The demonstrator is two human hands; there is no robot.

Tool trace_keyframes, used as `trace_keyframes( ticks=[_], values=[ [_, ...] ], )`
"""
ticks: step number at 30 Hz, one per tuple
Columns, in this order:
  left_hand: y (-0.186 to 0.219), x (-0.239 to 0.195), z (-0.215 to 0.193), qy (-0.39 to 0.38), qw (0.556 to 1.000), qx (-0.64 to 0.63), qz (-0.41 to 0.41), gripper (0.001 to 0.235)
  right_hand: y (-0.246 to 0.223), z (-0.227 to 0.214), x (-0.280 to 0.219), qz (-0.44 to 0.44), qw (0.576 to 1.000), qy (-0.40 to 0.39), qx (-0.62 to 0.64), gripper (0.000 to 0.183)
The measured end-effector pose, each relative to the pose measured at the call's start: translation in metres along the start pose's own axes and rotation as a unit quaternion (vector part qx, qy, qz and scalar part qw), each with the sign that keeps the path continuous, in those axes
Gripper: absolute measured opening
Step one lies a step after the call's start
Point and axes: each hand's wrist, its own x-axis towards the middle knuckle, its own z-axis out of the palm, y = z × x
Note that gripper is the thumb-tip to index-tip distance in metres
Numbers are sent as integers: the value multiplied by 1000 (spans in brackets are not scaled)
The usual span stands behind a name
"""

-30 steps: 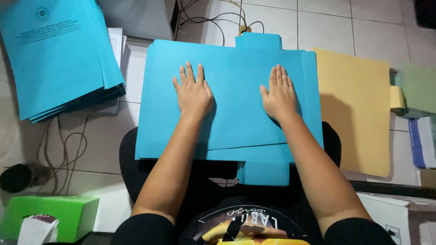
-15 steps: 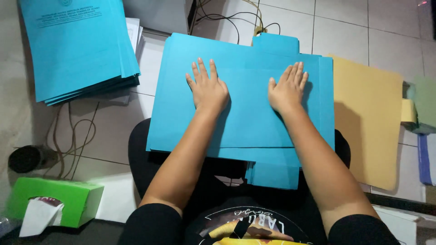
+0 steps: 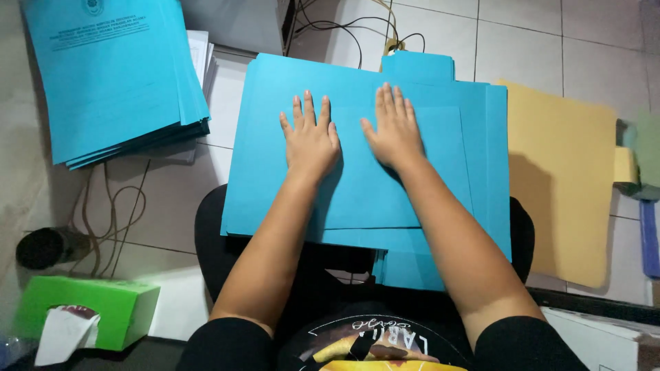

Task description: The person folds a stack of light blue paper sheets in half by hand. They repeatedly pick up a sheet, fold it, press down on the crease to flatten it, and place it back onto the stack.

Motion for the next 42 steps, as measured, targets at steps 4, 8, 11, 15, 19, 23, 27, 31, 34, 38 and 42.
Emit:
trace_keyframes(
  ticks=[4, 8, 11, 15, 19, 23, 27, 31, 34, 38, 42],
  values=[
    [-13, -27, -8, 14, 999, 4, 30, 58, 43, -11, -29, 71, 997, 9, 3, 79],
    [-20, -79, -12, 33, 997, 25, 63, 60, 66, -15, -74, 124, 992, 15, 7, 82],
    [-18, -126, -10, 44, 995, 34, 87, 60, 62, -13, -119, 153, 988, 31, -2, 83],
    [-5, -170, -10, 14, 990, 46, 131, 64, 42, -8, -180, 185, 982, 44, 0, 87],
    [20, -169, 6, 0, 986, 49, 162, 64, 18, -9, -206, 187, 982, 37, 7, 94],
    [53, -141, 5, -88, 976, 25, 199, 60, 0, -24, -202, 174, 984, -23, 32, 107],
    [40, -84, 13, -93, 981, 24, 169, 72, 10, -41, -199, 165, 981, -70, 73, 111],
    [0, -29, 9, -46, 993, 44, 96, 71, 24, -49, -204, 177, 979, -70, 74, 108],
    [-12, -13, -7, -9, 997, 57, 55, 68, 28, -61, -210, 197, 978, -49, 39, 90],
    [-18, -14, -4, 43, 997, 48, 51, 63, 46, -53, -214, 211, 976, -44, -12, 76],
    [-27, -26, 0, 64, 993, 46, 85, 72, 66, -47, -206, 230, 971, -41, 53, 79]
  ],
)
